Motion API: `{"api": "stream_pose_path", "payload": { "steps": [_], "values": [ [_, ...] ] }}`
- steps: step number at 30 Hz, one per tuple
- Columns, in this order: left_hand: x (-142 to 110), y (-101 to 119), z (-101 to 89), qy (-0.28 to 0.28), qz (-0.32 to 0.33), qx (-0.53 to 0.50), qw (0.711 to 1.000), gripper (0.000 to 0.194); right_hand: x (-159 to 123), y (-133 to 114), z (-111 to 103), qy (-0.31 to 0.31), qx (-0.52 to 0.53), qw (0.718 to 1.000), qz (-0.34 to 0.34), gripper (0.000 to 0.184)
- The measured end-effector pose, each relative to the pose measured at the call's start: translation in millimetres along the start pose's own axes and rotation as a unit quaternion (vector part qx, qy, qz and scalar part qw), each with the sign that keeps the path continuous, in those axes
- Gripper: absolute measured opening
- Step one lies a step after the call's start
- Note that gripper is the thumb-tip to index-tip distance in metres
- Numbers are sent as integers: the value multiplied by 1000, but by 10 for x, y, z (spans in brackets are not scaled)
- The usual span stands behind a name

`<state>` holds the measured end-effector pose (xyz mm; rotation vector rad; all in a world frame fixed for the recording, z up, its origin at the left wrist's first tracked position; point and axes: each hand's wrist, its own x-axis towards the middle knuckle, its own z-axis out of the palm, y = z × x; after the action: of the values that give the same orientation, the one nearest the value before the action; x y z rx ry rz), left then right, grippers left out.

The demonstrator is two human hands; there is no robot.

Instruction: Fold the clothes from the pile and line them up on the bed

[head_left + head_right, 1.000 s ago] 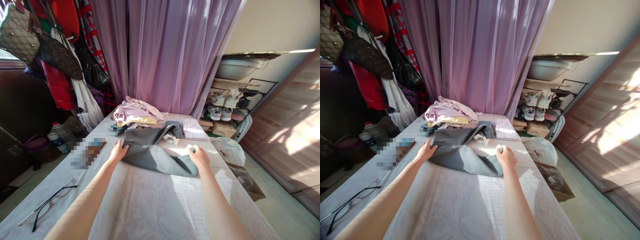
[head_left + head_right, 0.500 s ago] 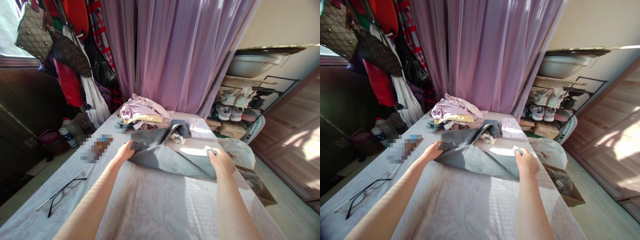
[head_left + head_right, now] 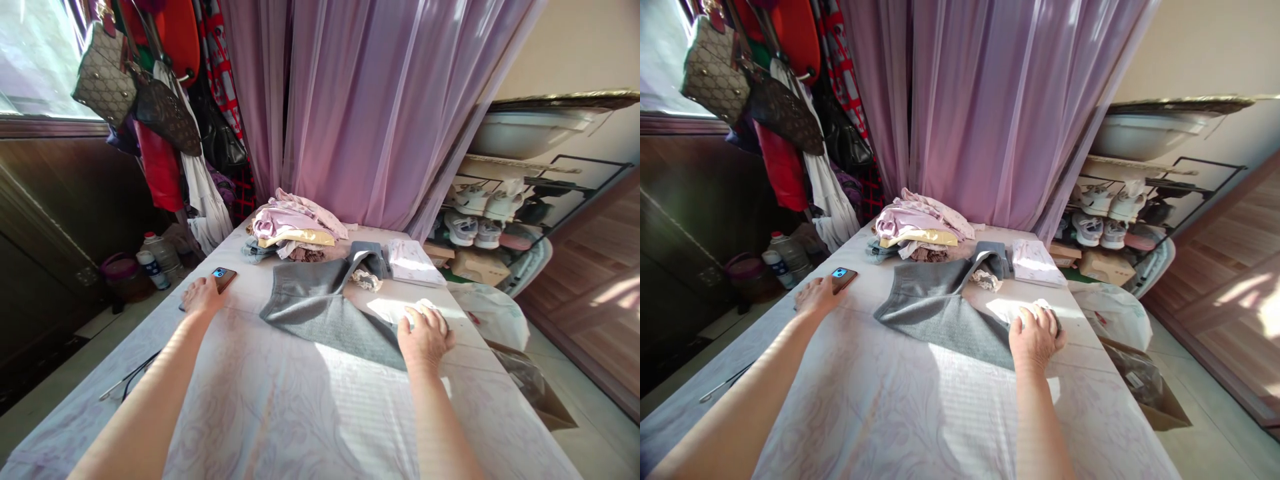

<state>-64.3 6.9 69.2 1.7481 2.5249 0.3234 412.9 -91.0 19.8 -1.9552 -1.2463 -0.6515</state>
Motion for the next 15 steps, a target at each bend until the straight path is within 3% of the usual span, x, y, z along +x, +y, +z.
{"api": "stream_pose_path", "payload": {
  "steps": [3, 6, 15],
  "values": [
    [75, -217, 32, -43, -42, 19, 998, 67, -79, 32, 28, 5, 11, 1000, -9, 27],
    [131, -311, 92, -47, -43, 24, 998, 68, -133, 61, 50, -1, 13, 1000, -6, 27],
    [244, -304, 85, -44, 9, 35, 998, 67, -253, 117, 69, 20, 13, 999, -22, 27]
  ]
}}
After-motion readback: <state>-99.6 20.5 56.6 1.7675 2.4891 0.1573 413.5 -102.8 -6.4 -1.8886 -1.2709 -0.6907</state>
